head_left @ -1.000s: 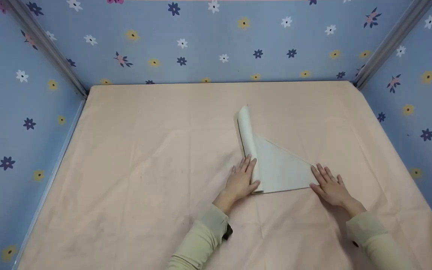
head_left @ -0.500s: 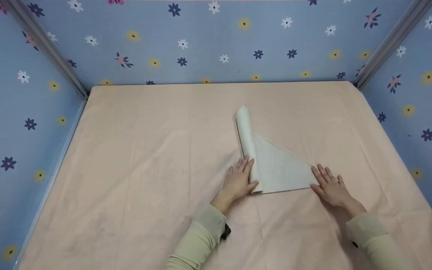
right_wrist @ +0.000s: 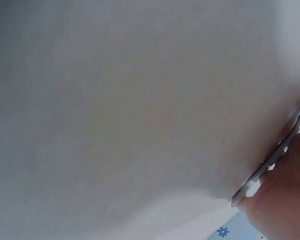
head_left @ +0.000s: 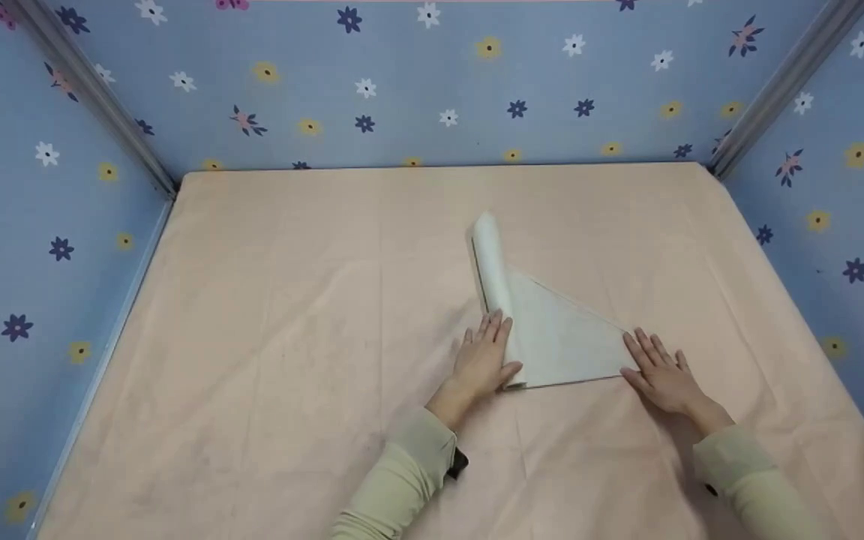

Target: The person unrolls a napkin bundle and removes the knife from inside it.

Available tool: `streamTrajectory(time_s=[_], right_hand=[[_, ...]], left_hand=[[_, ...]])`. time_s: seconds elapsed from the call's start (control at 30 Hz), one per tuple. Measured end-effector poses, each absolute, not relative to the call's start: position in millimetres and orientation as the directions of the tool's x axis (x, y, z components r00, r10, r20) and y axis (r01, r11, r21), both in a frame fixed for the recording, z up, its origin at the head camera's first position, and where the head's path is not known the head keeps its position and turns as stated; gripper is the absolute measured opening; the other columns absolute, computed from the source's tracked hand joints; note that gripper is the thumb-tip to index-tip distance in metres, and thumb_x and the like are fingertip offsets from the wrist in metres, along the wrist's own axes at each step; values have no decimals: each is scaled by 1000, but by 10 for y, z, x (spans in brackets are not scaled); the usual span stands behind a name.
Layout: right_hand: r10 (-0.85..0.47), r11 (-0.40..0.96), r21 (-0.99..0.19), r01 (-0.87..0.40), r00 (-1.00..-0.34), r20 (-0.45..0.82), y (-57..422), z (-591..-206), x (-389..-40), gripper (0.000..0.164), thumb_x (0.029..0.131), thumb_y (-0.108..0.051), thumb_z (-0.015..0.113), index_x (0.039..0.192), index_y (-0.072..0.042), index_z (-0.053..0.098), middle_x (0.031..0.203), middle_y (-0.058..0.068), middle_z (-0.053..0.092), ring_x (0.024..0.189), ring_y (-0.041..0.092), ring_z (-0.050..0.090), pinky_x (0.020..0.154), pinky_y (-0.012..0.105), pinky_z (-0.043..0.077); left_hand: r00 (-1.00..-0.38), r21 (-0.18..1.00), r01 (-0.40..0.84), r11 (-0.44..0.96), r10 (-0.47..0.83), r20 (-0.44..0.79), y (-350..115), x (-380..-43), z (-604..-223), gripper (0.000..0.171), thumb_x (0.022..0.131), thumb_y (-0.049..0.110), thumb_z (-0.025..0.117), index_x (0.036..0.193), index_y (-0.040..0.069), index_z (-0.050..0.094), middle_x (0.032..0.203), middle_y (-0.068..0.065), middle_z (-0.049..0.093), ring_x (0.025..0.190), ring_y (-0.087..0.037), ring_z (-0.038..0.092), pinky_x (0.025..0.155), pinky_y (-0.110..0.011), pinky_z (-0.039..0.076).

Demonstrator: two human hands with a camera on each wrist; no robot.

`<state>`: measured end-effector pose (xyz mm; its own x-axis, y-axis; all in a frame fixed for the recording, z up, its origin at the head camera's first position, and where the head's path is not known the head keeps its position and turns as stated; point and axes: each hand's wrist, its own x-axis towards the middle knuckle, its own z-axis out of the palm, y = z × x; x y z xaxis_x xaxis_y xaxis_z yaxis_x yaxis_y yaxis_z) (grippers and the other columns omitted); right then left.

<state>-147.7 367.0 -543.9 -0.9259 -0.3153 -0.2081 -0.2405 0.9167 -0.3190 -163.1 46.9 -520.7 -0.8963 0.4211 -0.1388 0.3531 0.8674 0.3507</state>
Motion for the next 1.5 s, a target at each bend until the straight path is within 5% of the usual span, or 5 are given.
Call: streamTrajectory(time_s=[1.5], right_hand=[[-315, 919, -311, -241, -925, -214, 3674, -5446, -1486, 63, 95, -39, 34, 142, -4, 12, 146, 20, 4, 131, 40, 2, 95, 63, -3]], left_hand=[[-913, 194, 382, 904, 402, -71, 802, -1670, -5425, 73, 87, 51, 44, 142, 9, 19, 148, -11, 4, 134, -28, 0, 101, -49, 21]])
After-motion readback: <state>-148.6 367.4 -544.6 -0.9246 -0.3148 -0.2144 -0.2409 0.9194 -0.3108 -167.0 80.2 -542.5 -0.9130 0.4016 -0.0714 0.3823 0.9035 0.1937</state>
